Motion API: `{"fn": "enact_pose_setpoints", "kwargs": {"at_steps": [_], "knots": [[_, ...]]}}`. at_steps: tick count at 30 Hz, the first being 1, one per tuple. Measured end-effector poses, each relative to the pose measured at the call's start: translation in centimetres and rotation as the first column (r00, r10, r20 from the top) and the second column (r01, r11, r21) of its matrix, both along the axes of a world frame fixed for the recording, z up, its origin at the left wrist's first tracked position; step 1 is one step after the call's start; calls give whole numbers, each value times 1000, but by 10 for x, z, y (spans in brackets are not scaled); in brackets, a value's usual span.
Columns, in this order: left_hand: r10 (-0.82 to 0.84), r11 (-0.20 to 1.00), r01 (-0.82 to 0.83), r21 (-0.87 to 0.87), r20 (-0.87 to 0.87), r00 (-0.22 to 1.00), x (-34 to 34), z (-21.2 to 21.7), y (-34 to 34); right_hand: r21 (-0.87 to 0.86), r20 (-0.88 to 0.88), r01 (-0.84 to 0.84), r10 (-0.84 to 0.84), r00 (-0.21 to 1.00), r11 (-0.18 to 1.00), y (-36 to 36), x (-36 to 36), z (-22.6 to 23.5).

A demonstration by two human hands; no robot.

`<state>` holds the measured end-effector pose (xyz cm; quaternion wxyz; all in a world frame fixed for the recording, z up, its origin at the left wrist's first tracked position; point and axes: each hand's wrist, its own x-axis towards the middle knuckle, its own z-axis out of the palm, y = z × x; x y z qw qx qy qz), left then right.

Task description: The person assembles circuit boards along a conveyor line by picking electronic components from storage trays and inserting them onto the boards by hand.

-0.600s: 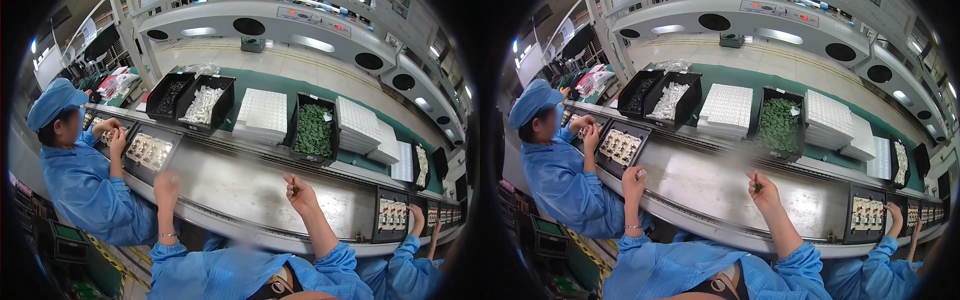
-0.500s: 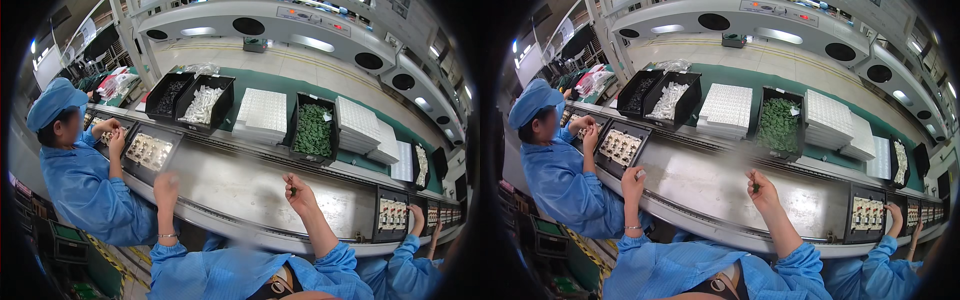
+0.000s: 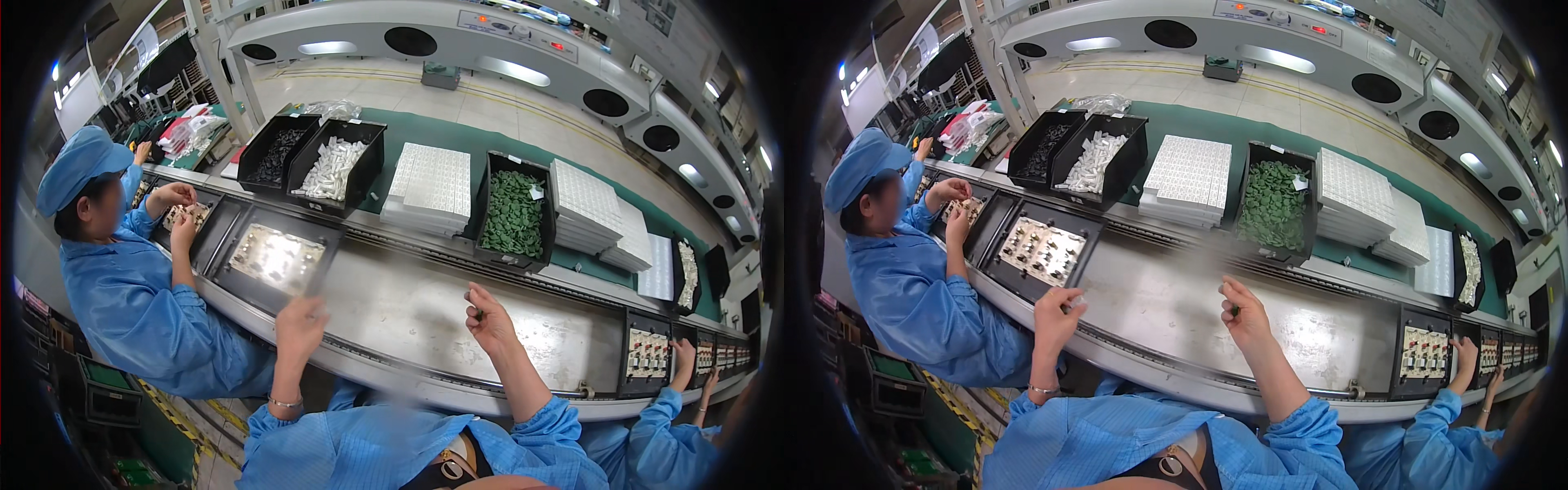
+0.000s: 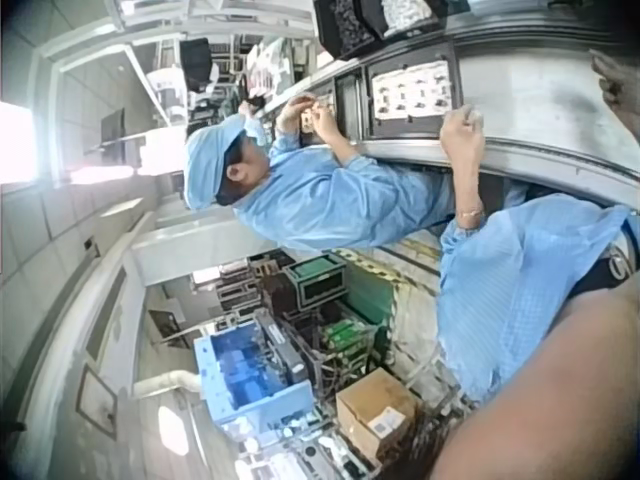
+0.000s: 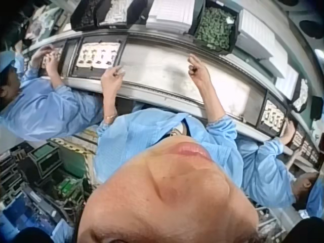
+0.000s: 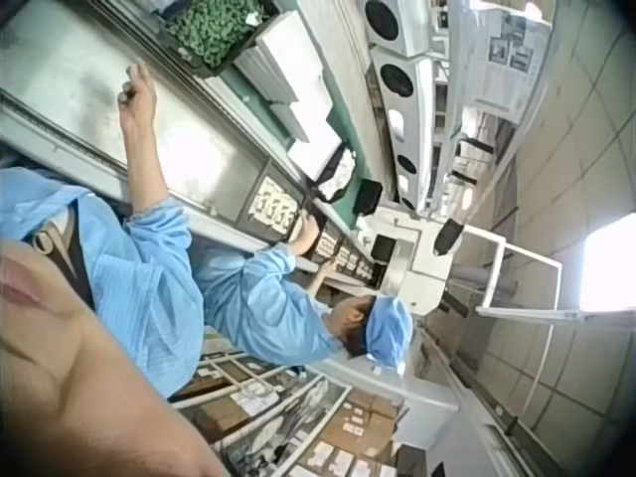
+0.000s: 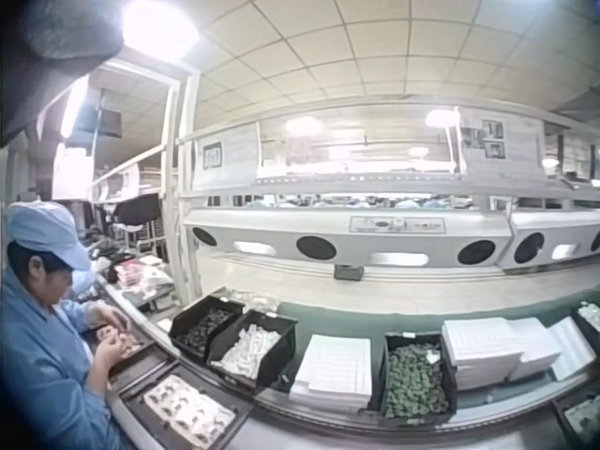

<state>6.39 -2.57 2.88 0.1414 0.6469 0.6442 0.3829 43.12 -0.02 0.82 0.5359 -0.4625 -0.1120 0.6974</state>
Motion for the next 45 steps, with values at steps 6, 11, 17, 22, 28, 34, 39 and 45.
{"fn": "enact_pose_setpoints", "kwargs": {"at_steps": [6, 11, 17, 22, 28, 34, 39, 45], "knots": [[-304, 933, 327, -149, 159, 940, 61, 19, -27, 34, 16, -33, 32, 999, 999, -3, 1, -2], [-552, 799, 582, -152, 200, 810, 103, 21, -35, 87, -40, -125, 129, 991, 988, -2, 5, -8], [-793, 575, 818, -2, 245, 558, 144, 14, -37, 236, 169, -205, 167, 971, 950, 2, 2, 9], [-838, 534, 842, 74, 177, 516, 138, 3, -26, 286, 297, -230, 142, 944, 930, 0, 1, 19], [-628, 775, 630, -44, 55, 776, 96, 43, 11, 286, 431, -311, 168, 886, 906, -9, 0, 29], [-614, 784, 619, -30, -180, 769, 109, 32, 26, 239, 552, -414, 228, 802, 878, -8, -3, 36], [-641, 759, 648, -65, -249, 726, 120, 20, 40, 236, 589, -410, 206, 782, 881, -11, -10, 42], [-656, 729, 684, 26, -262, 708, 130, 9, 45, 192, 712, -525, 251, 656, 829, -8, -8, 42]]}}
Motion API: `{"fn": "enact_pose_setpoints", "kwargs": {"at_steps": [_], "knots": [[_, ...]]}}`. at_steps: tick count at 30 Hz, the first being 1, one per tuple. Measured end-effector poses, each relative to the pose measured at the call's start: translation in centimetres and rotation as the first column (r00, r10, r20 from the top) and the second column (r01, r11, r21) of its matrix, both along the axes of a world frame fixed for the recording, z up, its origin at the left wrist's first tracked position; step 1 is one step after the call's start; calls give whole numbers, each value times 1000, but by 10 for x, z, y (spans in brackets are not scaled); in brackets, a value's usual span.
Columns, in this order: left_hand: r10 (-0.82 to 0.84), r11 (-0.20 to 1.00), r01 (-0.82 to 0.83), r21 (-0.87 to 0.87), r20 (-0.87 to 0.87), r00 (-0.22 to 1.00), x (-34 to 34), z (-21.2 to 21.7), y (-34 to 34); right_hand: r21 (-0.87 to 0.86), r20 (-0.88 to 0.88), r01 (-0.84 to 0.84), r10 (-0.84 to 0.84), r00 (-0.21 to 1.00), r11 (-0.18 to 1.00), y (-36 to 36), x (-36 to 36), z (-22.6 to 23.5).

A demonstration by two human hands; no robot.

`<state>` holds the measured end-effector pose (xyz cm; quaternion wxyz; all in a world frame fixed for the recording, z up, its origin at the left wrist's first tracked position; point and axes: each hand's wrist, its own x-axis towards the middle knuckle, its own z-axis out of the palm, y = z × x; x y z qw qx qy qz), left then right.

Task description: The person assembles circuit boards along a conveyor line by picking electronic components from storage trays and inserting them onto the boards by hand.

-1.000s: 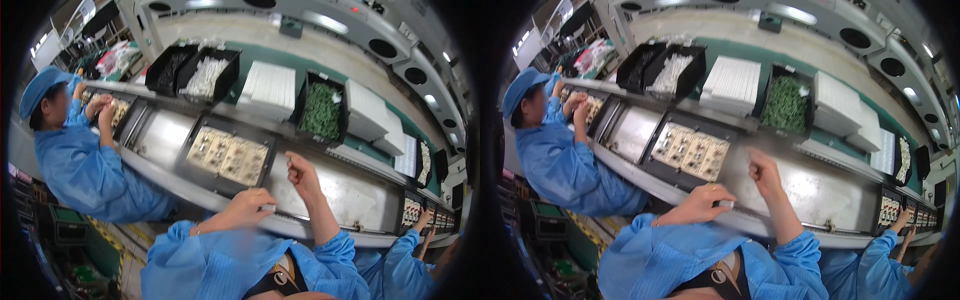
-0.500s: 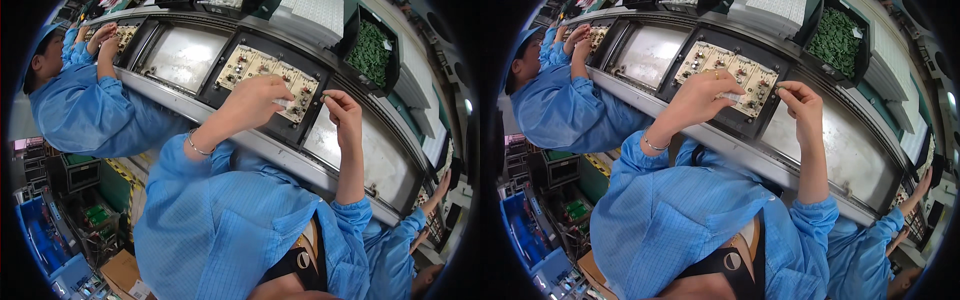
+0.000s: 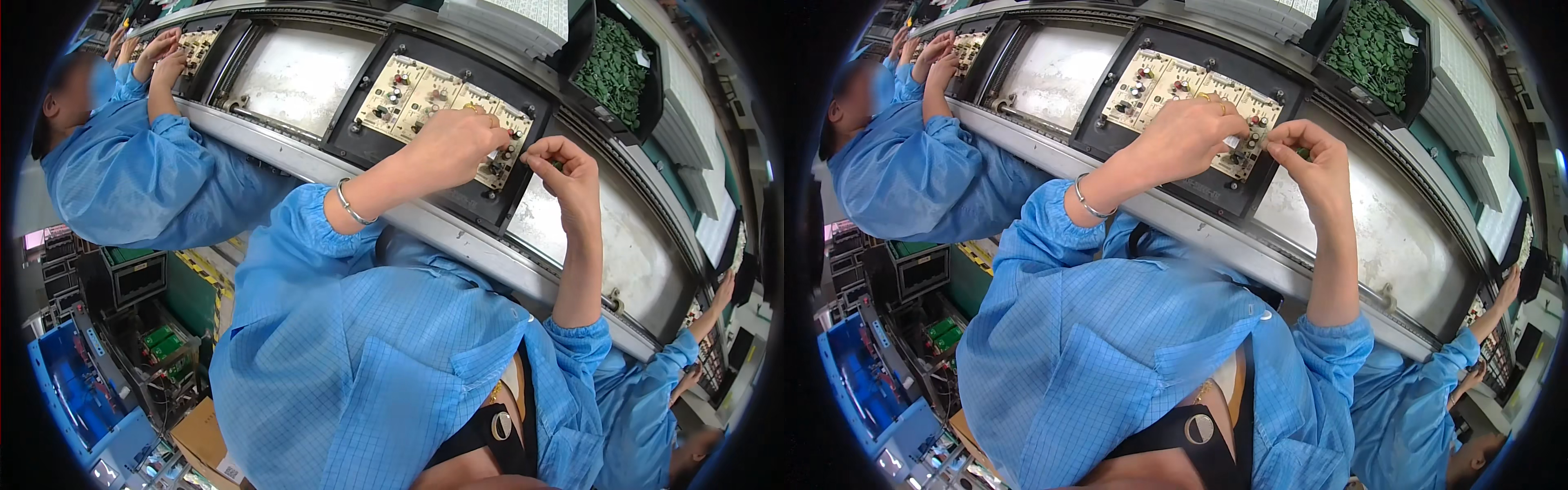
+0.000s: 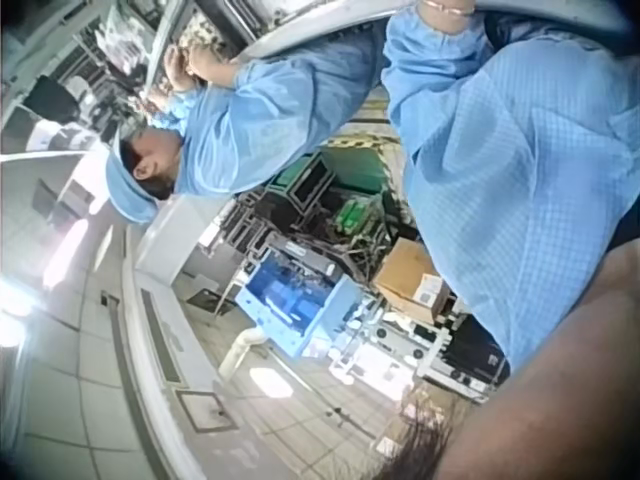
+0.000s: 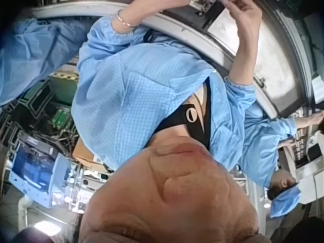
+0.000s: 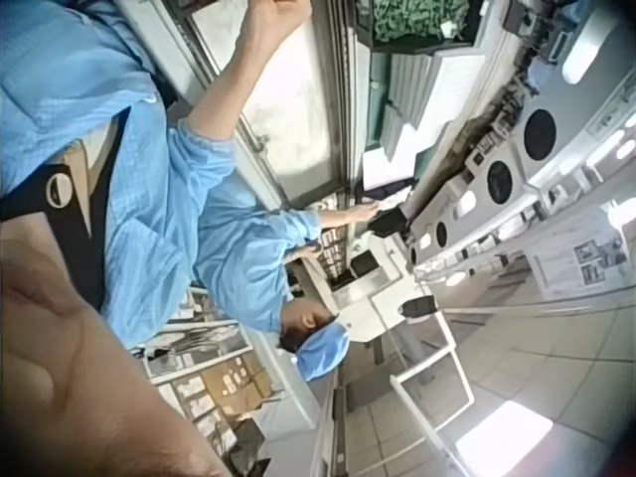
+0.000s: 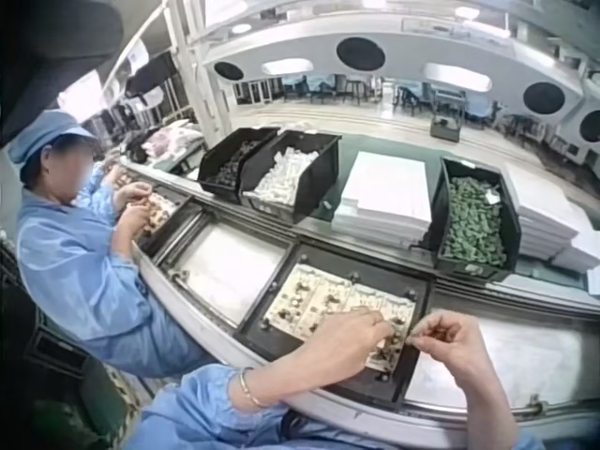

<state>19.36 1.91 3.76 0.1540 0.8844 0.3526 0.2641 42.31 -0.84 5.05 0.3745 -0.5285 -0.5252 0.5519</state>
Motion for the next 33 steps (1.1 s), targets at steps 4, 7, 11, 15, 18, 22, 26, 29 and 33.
{"fn": "enact_pose_setpoints", "kwargs": {"at_steps": [4, 7, 11, 15, 18, 22, 26, 29, 33], "knots": [[-8, 1000, 7, -5, -9, 1000, 0, 4, 1, 68, 45, 48, -51, 998, 997, 2, -3, -1], [13, 1000, -13, -1, 51, 999, 0, 6, 0, 101, 80, 83, -91, 993, 991, 5, -5, 0], [24, 992, -32, -119, -65, 998, -3, 3, 0, 147, 163, 96, -120, 979, 984, 10, -8, 0], [12, 997, -16, -79, -44, 999, -5, 8, -4, 241, 341, 65, -147, 929, 968, 18, -18, 6], [28, 998, -26, -49, 32, 999, -7, 5, -1, 381, 557, -64, -173, 813, 923, 35, -38, 20], [47, 997, -47, -60, 5, 999, -14, 11, -6, 360, 740, -260, -104, 665, 896, 45, -61, 26], [65, 997, -64, -49, 24, 998, -18, 10, -7, 309, 853, -370, -83, 515, 876, 57, -67, 15], [80, 995, -78, -66, 32, 996, -18, 6, -5, 294, 863, -389, -67, 501, 873, 64, -68, 17], [66, 996, -65, -62, 23, 998, -19, 13, -1, 331, 834, -356, -95, 543, 874, 63, -65, 16]]}}
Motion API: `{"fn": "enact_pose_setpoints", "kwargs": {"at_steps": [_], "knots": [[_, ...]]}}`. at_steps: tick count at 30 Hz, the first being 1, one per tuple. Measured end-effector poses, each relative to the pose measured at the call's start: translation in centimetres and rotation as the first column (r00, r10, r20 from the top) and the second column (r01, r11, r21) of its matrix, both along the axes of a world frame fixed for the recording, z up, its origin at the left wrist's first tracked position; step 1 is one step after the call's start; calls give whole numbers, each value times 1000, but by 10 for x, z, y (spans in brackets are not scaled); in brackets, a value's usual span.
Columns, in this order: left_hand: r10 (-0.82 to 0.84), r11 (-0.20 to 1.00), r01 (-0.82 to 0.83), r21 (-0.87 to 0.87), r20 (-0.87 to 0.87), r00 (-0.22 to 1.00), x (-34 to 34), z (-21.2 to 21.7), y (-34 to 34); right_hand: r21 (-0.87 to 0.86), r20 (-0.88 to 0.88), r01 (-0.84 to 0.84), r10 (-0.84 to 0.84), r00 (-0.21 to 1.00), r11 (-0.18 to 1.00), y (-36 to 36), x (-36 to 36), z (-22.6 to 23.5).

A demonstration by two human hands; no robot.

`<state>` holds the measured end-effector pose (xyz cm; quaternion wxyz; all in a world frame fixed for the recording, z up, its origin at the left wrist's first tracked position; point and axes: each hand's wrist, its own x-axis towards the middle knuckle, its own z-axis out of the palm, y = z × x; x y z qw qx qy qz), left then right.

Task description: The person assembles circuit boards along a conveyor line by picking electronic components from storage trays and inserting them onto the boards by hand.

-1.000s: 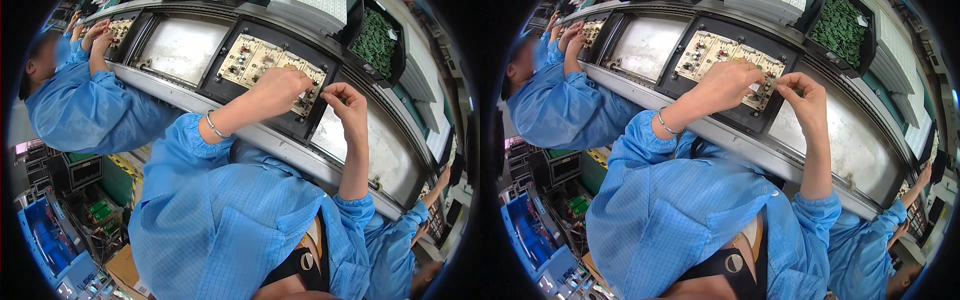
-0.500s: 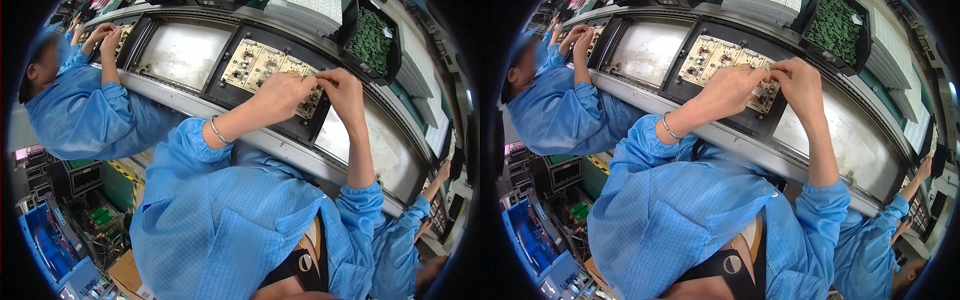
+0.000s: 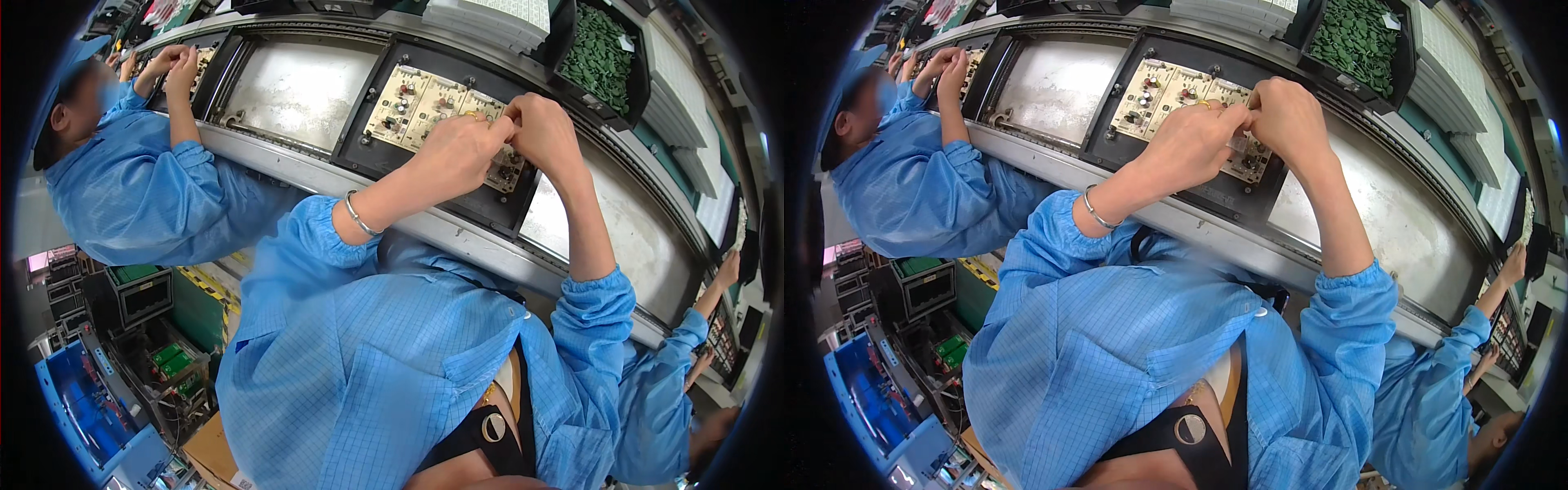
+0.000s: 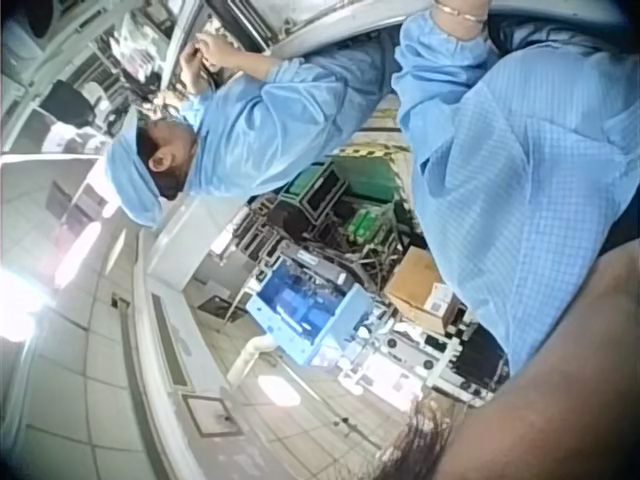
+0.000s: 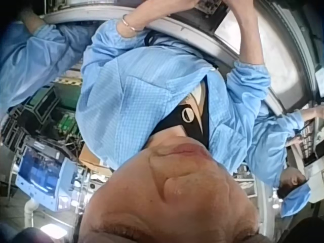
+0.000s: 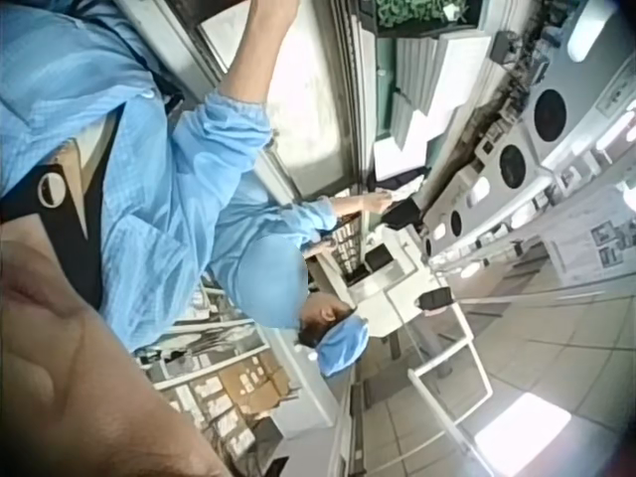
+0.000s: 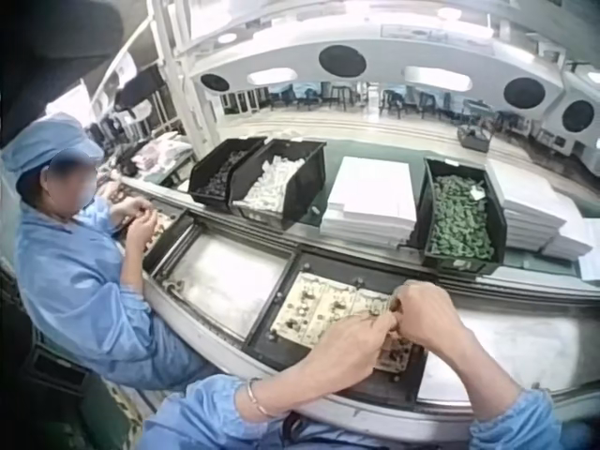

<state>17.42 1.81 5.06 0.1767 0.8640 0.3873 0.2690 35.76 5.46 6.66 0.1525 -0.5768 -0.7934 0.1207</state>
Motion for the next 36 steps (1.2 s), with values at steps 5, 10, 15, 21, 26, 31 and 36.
{"fn": "enact_pose_setpoints", "kwargs": {"at_steps": [5, 10, 15, 21, 26, 31, 36], "knots": [[-55, 998, 56, 39, -21, 998, 4, 2, -1, -23, -297, 93, -95, 950, 995, -3, 15, 9], [-94, 995, 96, 34, -64, 994, 6, 1, 5, -259, -664, 35, -204, 719, 965, -19, 46, 10], [-118, 992, 122, 27, -121, 986, 2, 6, 7, -453, -723, -30, -347, 598, 891, -46, 57, 13], [-135, 991, 136, -2, -140, 981, 1, 9, 10, -481, -727, -30, -379, 572, 876, -60, 54, 6], [-172, 981, 171, -92, 1, 985, -15, 8, 19, -483, -700, -44, -355, 620, 875, -64, 46, -2], [-119, 989, 128, -70, 127, 985, -44, 13, 26, -412, -547, 90, -326, 771, 907, -70, 32, -3], [-63, 980, 73, -187, 60, 996, -60, 6, 27, -282, -371, 241, -337, 865, 929, -75, 11, 8]]}}
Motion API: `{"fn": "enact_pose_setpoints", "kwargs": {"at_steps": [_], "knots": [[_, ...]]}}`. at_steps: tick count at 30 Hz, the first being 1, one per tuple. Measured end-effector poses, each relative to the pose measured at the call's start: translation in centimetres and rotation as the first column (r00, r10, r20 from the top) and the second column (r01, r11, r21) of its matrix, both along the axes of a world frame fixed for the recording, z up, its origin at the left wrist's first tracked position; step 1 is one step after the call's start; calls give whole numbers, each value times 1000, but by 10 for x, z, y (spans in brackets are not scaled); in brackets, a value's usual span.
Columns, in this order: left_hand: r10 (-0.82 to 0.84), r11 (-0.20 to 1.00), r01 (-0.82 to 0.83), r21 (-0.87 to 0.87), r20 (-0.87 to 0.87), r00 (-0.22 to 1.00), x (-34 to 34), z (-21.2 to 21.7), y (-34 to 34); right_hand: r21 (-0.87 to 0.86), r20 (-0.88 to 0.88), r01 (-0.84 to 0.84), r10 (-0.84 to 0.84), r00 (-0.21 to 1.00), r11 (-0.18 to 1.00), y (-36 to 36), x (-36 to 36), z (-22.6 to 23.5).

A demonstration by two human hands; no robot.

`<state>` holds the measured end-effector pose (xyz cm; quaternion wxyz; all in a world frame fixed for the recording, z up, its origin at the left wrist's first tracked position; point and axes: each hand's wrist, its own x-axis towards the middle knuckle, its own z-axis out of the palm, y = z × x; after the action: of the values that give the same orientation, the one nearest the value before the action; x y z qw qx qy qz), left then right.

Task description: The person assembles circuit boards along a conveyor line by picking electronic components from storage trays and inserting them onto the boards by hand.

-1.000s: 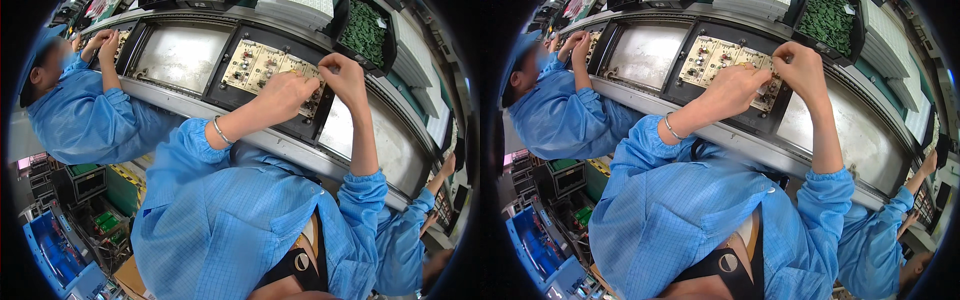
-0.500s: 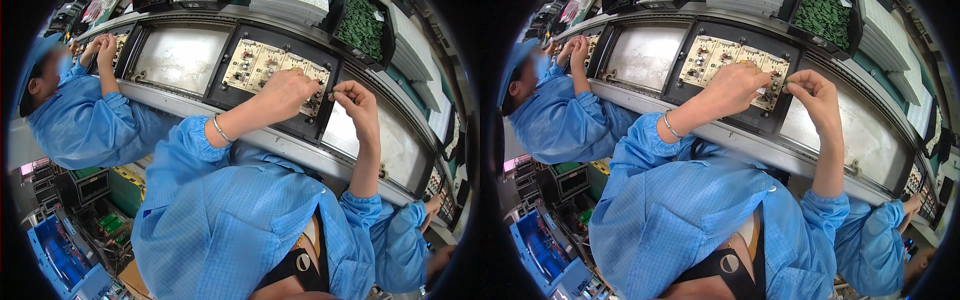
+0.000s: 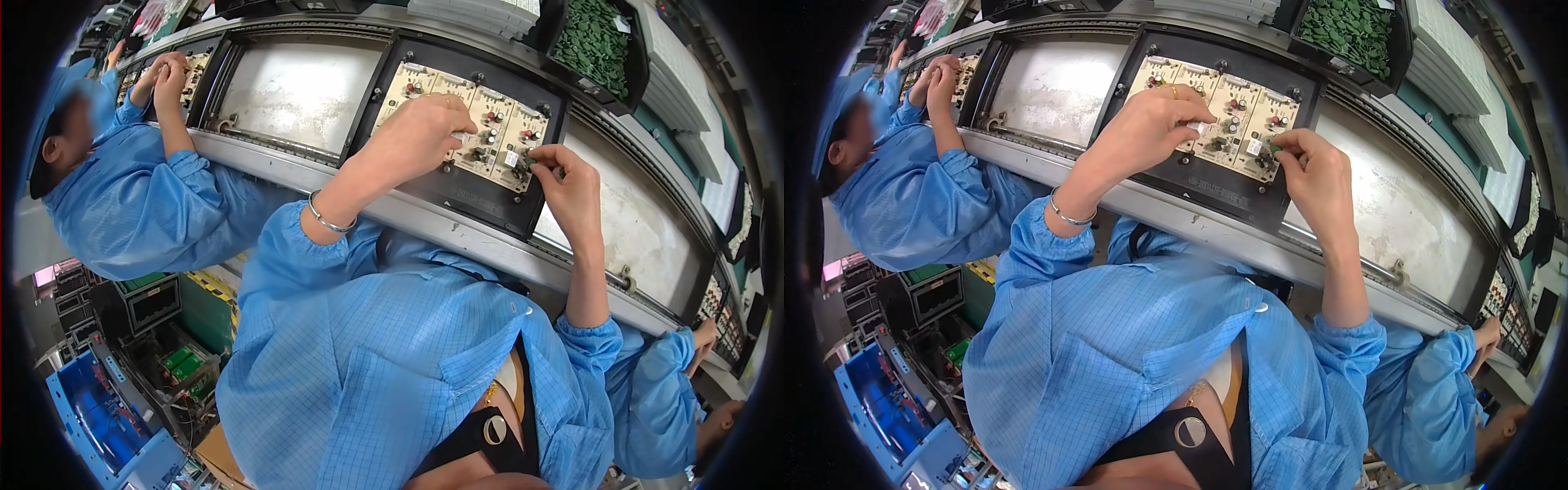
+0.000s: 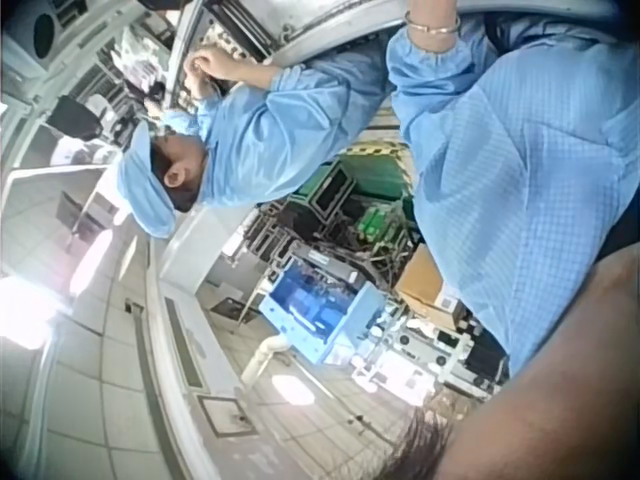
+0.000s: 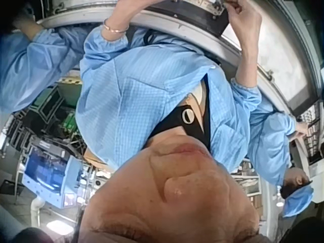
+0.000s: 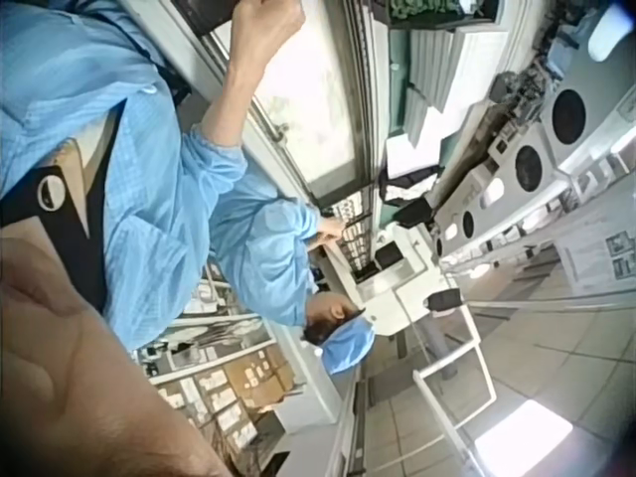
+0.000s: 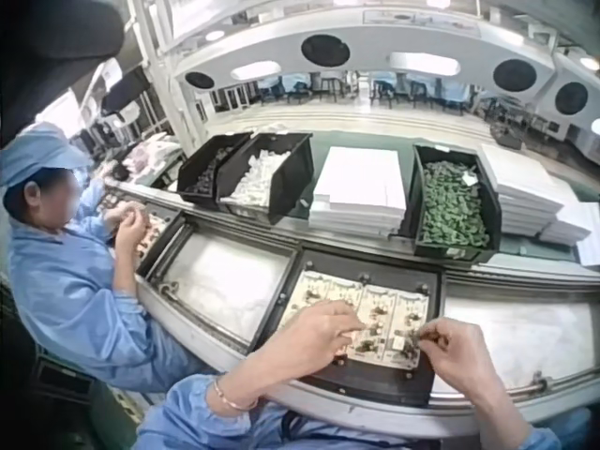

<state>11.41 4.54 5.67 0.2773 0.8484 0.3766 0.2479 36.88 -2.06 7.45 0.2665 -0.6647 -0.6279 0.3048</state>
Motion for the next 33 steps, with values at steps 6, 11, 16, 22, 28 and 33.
{"fn": "enact_pose_setpoints", "kwargs": {"at_steps": [6, 11, 16, 22, 28, 33], "knots": [[-11, 999, 9, 50, 25, 1000, -2, -4, 0, 85, 44, -29, 25, 999, 996, -1, -6, -6], [-35, 998, 34, 44, 21, 999, 4, -2, -1, 239, 159, -79, 41, 986, 968, -3, -10, -17], [-34, 997, 32, 74, 26, 999, 7, -9, 0, 279, 273, -134, 55, 960, 951, -4, -15, -15], [-44, 994, 39, 106, 44, 998, 10, -13, 0, 247, 259, -107, 41, 965, 963, 0, -16, -16], [-56, 984, 54, 170, 9, 998, 12, -13, 0, 183, 227, -118, 75, 971, 976, 3, -12, -19], [-42, 973, 50, 223, -42, 998, 14, -19, -2, -50, -465, -24, -1, 885, 998, 32, 15, -17]]}}
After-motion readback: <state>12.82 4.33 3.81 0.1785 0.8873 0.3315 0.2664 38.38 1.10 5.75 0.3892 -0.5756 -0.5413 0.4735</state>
